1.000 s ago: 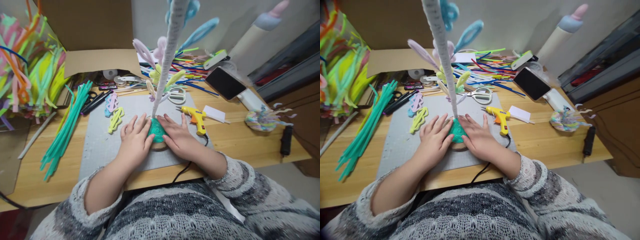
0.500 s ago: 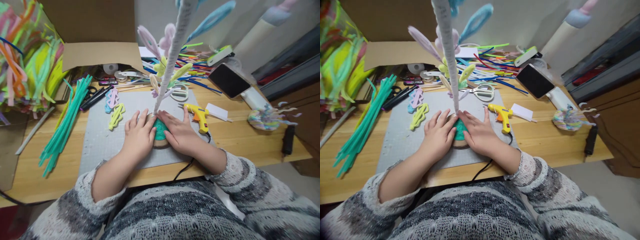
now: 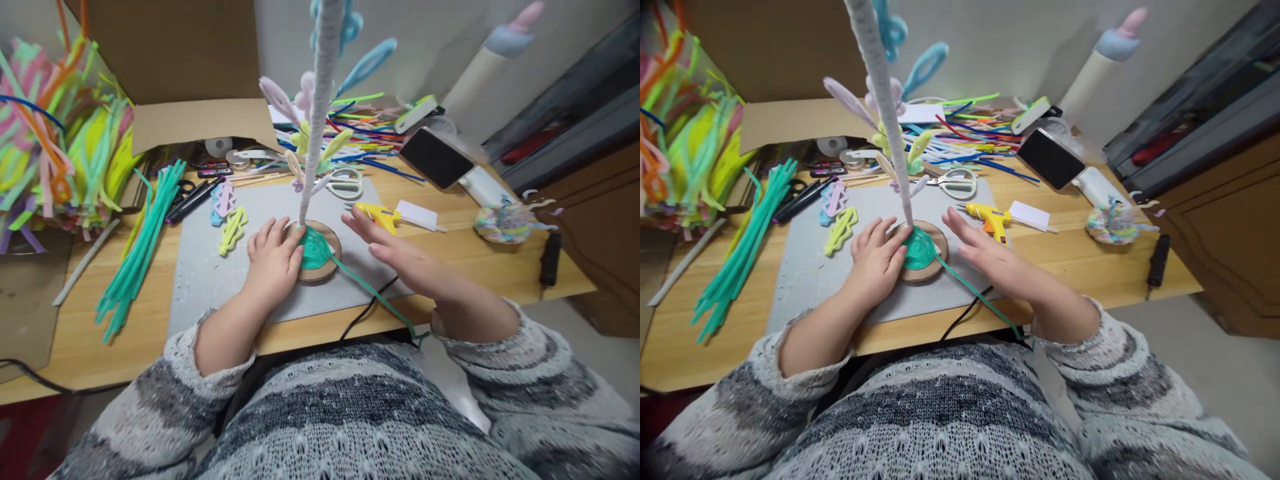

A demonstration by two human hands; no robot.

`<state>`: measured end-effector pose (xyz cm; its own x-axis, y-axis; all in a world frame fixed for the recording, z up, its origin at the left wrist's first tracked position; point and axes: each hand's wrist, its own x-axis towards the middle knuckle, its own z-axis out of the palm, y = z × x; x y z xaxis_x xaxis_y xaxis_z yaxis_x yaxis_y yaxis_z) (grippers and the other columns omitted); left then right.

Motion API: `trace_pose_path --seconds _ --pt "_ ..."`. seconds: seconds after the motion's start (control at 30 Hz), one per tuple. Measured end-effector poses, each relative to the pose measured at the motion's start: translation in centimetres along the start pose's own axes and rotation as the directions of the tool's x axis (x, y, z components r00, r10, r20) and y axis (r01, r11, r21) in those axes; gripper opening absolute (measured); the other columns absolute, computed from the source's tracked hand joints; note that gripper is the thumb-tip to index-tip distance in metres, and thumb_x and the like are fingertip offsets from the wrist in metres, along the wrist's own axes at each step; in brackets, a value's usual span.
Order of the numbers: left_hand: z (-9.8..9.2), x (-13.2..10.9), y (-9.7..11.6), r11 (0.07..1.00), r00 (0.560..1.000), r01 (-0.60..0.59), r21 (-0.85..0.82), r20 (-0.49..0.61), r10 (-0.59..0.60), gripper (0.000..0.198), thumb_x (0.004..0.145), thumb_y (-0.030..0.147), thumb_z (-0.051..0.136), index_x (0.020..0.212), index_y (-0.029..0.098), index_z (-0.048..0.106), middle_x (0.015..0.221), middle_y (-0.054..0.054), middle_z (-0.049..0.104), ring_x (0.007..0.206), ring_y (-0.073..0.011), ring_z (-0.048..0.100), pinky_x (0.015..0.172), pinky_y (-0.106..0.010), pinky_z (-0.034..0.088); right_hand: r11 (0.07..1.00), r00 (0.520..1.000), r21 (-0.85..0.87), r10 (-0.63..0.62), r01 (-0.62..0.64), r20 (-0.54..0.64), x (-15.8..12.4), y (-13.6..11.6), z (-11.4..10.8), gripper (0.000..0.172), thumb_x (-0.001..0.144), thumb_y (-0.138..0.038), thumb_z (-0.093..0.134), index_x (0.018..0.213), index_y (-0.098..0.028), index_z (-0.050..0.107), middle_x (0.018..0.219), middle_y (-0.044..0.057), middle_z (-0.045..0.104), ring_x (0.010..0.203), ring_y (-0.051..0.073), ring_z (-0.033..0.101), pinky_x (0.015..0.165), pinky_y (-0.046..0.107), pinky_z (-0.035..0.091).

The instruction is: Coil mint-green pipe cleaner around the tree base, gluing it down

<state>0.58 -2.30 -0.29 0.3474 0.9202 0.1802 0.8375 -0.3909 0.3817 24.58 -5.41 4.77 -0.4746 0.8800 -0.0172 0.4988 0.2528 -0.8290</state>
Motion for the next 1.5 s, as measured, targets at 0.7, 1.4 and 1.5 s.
trace_pose_path --seconds 0.7,1.4,1.5 --pt "-2.1 -6.7 5.7 0.724 0.907 -0.351 -0.593 -0.408 0.106 0.008 0.083 0.016 0.065 0.075 0.018 0.065 0.082 -0.003 0.064 0.078 -0.0134 0.062 0.073 -0.028 0.051 0.783 0.969 0.592 0.057 -0.194 0.242 -6.6 -2.9 7.7 0.066 0.095 -0.022 -0.017 0.153 -0.019 0.015 0.16 0.005 0.018 0.141 0.015 0.032 0.101 0.045 0.046" --pt "-3.0 -10.1 2.7 0.376 0.899 0.124 -0.918 -0.056 -0.434 0.034 0.065 0.04 0.081 0.055 0.017 0.059 0.062 0.0 0.059 0.063 -0.0128 0.054 0.065 -0.026 0.045 0.633 0.964 0.773 0.229 -0.043 -0.134 -12.2 2.0 2.0 0.037 0.088 -0.03 0.043 0.122 -0.03 0.058 0.131 0.005 0.062 0.118 0.021 0.06 0.105 0.052 0.042" --pt "-2.9 -9.9 3.5 0.349 0.901 0.158 -0.924 -0.01 -0.433 0.031 0.064 0.035 0.08 0.054 0.017 0.057 0.06 0.0 0.059 0.061 -0.0122 0.054 0.063 -0.026 0.045 0.612 0.963 0.789 0.246 -0.064 -0.112 -11.2 1.6 3.1 0.047 0.091 -0.036 0.029 0.132 -0.025 0.05 0.14 0.009 0.054 0.125 0.021 0.055 0.105 0.054 0.041"
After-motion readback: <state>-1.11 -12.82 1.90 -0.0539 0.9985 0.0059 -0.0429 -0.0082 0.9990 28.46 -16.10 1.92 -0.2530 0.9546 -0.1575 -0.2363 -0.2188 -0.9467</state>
